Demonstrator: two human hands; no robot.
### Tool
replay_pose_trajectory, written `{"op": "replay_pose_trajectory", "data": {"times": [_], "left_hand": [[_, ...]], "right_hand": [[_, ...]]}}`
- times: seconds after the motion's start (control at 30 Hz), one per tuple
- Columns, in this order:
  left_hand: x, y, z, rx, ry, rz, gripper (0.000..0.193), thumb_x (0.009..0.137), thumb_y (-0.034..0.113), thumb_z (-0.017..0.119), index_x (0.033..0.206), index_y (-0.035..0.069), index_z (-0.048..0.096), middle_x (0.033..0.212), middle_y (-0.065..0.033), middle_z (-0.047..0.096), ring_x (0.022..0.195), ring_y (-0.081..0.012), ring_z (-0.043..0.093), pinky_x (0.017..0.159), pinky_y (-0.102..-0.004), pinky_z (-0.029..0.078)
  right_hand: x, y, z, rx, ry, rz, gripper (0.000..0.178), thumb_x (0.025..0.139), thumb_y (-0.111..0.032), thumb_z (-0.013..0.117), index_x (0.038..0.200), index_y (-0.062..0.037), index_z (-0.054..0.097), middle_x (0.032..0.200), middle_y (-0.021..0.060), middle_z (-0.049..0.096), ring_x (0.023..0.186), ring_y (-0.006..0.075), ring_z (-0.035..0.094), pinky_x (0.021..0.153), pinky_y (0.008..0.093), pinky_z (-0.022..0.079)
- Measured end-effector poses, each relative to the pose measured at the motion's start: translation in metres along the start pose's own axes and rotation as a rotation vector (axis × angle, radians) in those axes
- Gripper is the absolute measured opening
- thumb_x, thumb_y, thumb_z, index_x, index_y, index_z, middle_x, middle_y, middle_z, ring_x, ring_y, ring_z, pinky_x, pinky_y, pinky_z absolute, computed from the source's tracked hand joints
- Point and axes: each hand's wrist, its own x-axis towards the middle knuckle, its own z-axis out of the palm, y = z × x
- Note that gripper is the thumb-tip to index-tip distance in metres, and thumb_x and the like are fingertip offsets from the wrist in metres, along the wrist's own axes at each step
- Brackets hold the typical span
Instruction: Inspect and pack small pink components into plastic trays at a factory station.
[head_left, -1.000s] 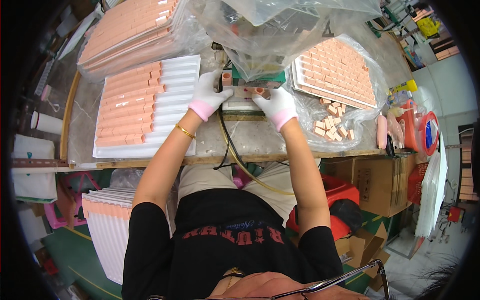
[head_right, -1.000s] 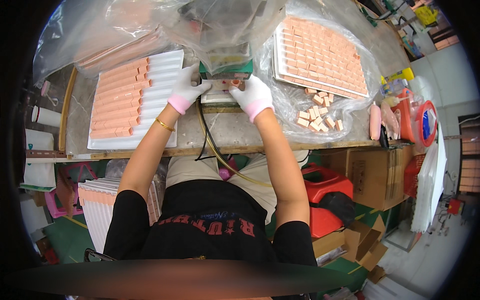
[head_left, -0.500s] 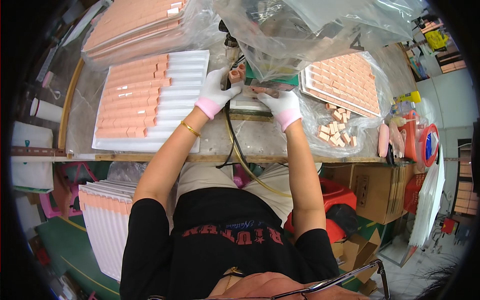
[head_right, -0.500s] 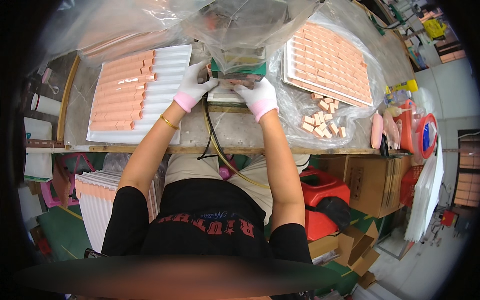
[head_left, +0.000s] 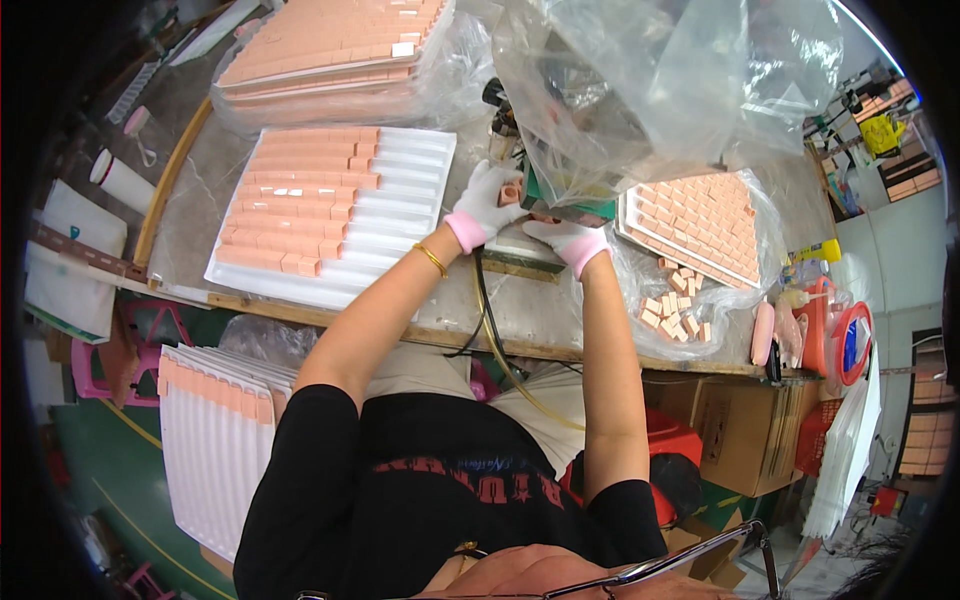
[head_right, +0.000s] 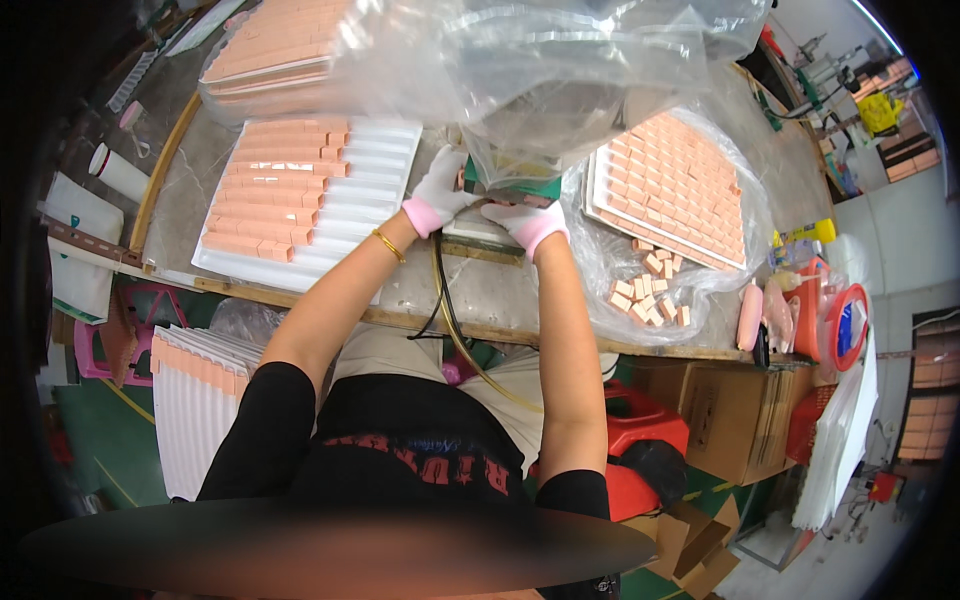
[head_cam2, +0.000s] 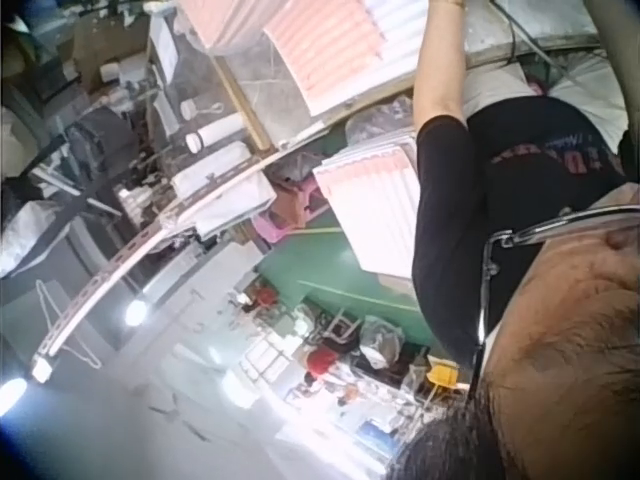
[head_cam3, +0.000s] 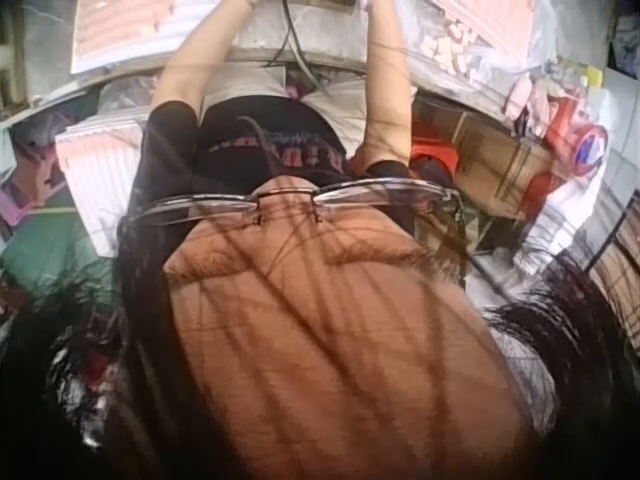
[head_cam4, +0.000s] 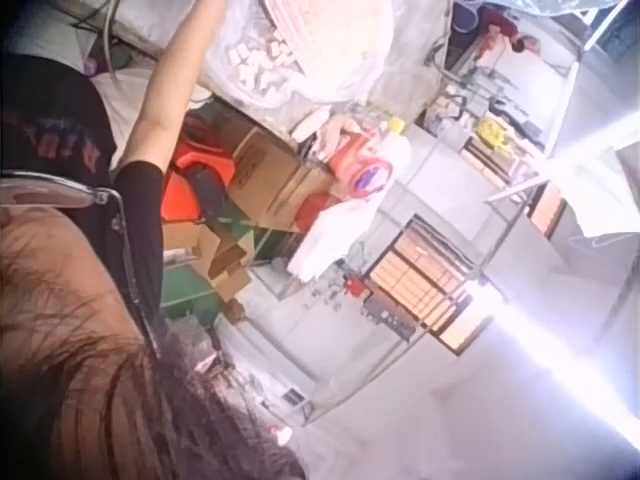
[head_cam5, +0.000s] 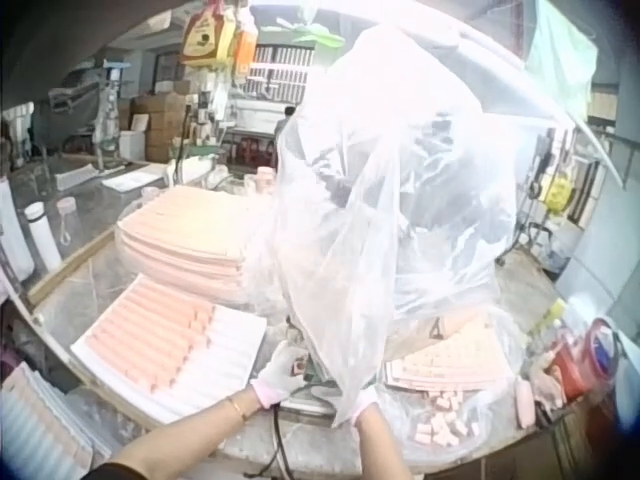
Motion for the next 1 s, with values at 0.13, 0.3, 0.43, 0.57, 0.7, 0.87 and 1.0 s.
{"op": "replay_pose_trajectory", "data": {"times": [0.13,0.3,0.43,0.57,0.7,0.87,1.0], "left_hand": [[-0.012,0.036,-0.005,-0.031,0.025,-0.061,0.054,0.072,0.023,0.075,0.116,0.001,0.053,0.107,-0.0182,0.053,0.108,-0.033,0.05,0.093,-0.0382,0.041],[-0.044,0.056,-0.021,-0.472,-0.107,-0.146,0.055,0.077,0.024,0.074,0.12,-0.001,0.052,0.112,-0.0112,0.059,0.105,-0.0196,0.057,0.091,-0.031,0.046],[-0.063,0.066,-0.062,-0.501,-0.265,-0.279,0.046,0.075,0.02,0.077,0.112,0.003,0.056,0.101,-0.0046,0.062,0.094,-0.011,0.058,0.085,-0.0273,0.048],[-0.103,0.076,-0.099,-0.604,-0.163,-0.405,0.042,0.074,0.018,0.078,0.108,0.005,0.058,0.099,-0.0032,0.063,0.092,-0.01,0.057,0.082,-0.0262,0.048],[-0.168,0.089,-0.171,-0.479,-0.103,-0.586,0.043,0.074,0.016,0.078,0.11,0.003,0.059,0.097,-0.0029,0.065,0.092,-0.0107,0.059,0.083,-0.0261,0.049],[-0.325,0.113,-0.296,-0.205,0.388,-0.872,0.044,0.075,0.016,0.074,0.113,0.002,0.058,0.095,-0.0036,0.066,0.082,-0.0127,0.06,0.079,-0.0279,0.05],[-0.392,0.138,-0.337,0.252,0.313,-1.109,0.037,0.077,0.019,0.073,0.107,0.003,0.06,0.093,-0.002,0.064,0.082,-0.0108,0.058,0.078,-0.0273,0.048]], "right_hand": [[-0.017,0.012,0.014,-0.029,0.18,-0.041,0.039,0.073,-0.031,0.072,0.102,-0.0067,0.065,0.105,0.0074,0.066,0.099,0.022,0.061,0.088,0.0306,0.046],[-0.054,-0.006,0.016,0.164,0.113,-0.129,0.042,0.076,-0.022,0.073,0.111,-0.0015,0.063,0.108,0.0148,0.066,0.092,0.0236,0.065,0.085,0.0336,0.049],[-0.069,-0.054,0.021,0.137,0.037,-0.112,0.045,0.075,-0.019,0.075,0.114,-0.0015,0.06,0.102,0.0147,0.066,0.09,0.0201,0.065,0.082,0.0314,0.05],[-0.07,-0.075,0.051,0.199,-0.075,-0.232,0.049,0.076,-0.018,0.074,0.119,-0.0007,0.056,0.103,0.015,0.065,0.092,0.0202,0.064,0.082,0.0309,0.05],[-0.068,-0.104,0.103,0.349,-0.285,-0.355,0.045,0.082,-0.015,0.071,0.121,0.0015,0.055,0.104,0.0105,0.065,0.092,0.016,0.062,0.082,0.029,0.05],[-0.081,-0.185,0.198,0.61,-0.749,-0.106,0.037,0.085,-0.019,0.069,0.115,0.0007,0.057,0.098,0.0096,0.065,0.089,0.013,0.061,0.081,0.0272,0.049],[-0.11,-0.232,0.276,0.318,-0.589,-0.602,0.035,0.087,-0.031,0.062,0.108,-0.0035,0.059,0.104,0.018,0.062,0.084,0.0265,0.065,0.077,0.0336,0.051]]}}
